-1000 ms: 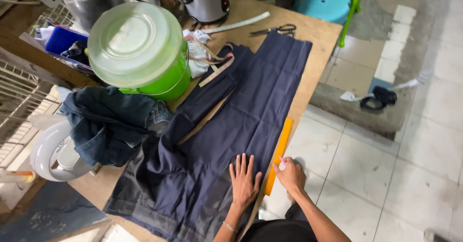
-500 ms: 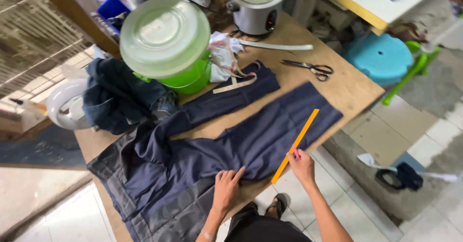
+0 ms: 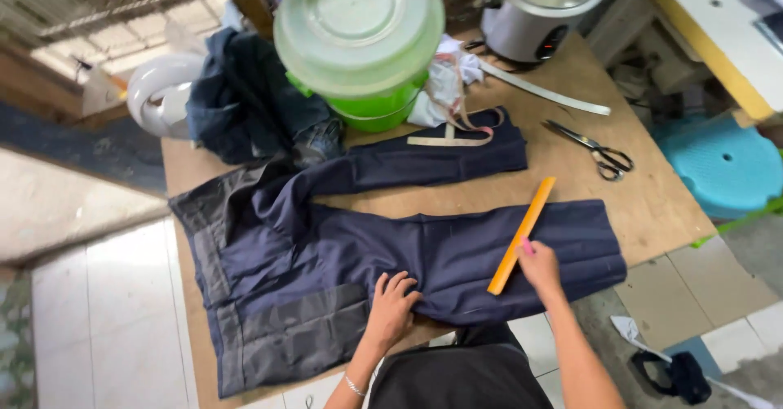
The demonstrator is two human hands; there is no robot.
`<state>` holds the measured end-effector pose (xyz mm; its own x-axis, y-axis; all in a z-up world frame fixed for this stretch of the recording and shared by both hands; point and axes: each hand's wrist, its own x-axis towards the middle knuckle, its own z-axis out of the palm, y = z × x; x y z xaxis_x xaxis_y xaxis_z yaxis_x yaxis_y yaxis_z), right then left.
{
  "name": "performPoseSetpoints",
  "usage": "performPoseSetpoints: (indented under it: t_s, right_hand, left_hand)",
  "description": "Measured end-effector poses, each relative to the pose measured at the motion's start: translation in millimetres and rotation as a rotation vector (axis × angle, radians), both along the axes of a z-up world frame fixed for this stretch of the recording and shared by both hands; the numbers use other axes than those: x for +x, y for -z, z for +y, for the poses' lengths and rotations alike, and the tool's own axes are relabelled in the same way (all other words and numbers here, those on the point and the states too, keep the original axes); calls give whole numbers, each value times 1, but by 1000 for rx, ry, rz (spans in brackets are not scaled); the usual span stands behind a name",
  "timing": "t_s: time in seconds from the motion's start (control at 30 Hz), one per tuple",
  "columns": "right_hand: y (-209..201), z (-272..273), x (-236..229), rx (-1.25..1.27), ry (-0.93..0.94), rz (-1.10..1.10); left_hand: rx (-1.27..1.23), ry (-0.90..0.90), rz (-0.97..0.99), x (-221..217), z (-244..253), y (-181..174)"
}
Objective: Measuring and marking various dimensions of a pair of pants on a workbench using a tape measure and ruler.
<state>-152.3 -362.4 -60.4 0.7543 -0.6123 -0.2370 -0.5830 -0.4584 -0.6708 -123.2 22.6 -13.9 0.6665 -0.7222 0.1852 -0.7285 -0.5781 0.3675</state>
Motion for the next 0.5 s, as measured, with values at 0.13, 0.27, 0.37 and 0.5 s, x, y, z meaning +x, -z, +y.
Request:
performPoseSetpoints:
  t_s: [0.13,0.27,0.37,0.5]
  right_hand:
    - [-4,-78,31,-175,-8,76]
    - [-18,-142,48,-351,-46,161]
    - [-40,-158,78,-351,18,198]
    - [-57,-137,127,-425,-34,30]
  left_hand:
    - [-201,-124,203,12,72,-106]
    - [10,-562,365,-4,204,-145]
    - [381,-1002,89,-20,266,-151]
    - [465,-1231,-94,-11,237,-161]
